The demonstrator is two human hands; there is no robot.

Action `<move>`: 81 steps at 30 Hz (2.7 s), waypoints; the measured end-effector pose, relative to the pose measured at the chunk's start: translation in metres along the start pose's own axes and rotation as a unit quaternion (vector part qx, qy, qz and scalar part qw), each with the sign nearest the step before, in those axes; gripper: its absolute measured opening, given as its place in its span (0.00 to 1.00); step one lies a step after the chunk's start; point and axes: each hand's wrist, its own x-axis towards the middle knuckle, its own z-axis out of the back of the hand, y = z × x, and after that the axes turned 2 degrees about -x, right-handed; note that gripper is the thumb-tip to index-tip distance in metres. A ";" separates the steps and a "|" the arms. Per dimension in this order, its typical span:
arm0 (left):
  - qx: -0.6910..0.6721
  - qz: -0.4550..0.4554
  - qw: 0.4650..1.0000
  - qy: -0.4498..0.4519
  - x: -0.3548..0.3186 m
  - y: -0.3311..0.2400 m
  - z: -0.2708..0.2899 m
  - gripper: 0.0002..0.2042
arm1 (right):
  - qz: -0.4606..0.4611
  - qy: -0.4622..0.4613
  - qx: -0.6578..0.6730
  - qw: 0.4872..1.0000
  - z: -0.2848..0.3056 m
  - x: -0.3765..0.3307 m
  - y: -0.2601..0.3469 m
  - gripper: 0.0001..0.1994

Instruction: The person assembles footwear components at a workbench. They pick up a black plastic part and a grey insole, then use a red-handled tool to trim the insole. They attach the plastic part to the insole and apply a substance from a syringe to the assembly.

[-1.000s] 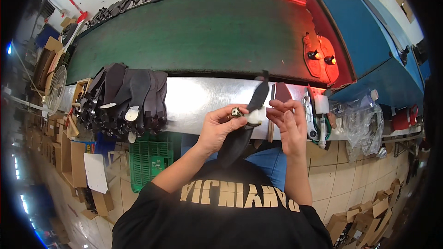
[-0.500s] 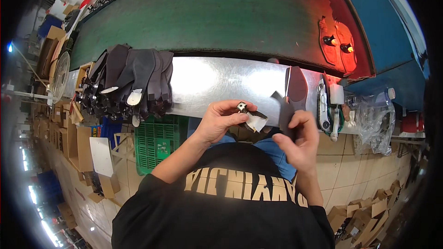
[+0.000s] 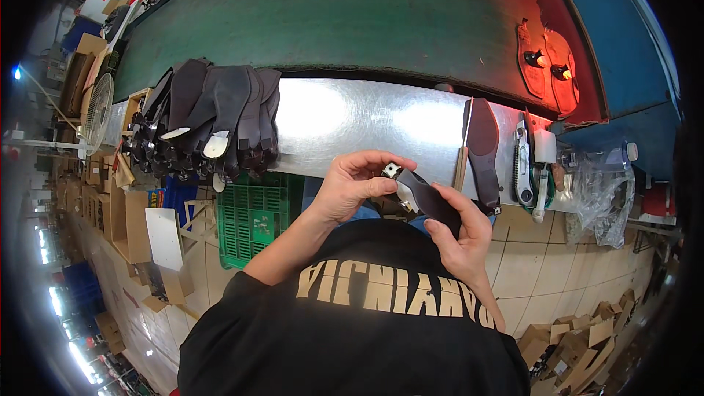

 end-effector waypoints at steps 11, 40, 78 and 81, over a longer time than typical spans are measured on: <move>0.014 -0.004 1.000 -0.007 -0.001 -0.001 -0.005 0.15 | 0.028 -0.004 0.002 1.000 -0.001 0.000 0.000 0.21; 0.134 -0.006 0.991 0.027 -0.003 -0.009 -0.006 0.18 | 0.097 0.081 -0.222 0.967 0.012 0.016 0.018 0.22; 0.135 0.115 0.984 -0.015 -0.006 0.006 -0.009 0.22 | 0.011 0.102 -0.166 0.981 0.004 0.017 -0.007 0.08; 0.158 0.117 0.980 -0.022 -0.005 0.008 -0.010 0.22 | 0.034 0.123 -0.185 0.975 0.006 0.019 -0.007 0.10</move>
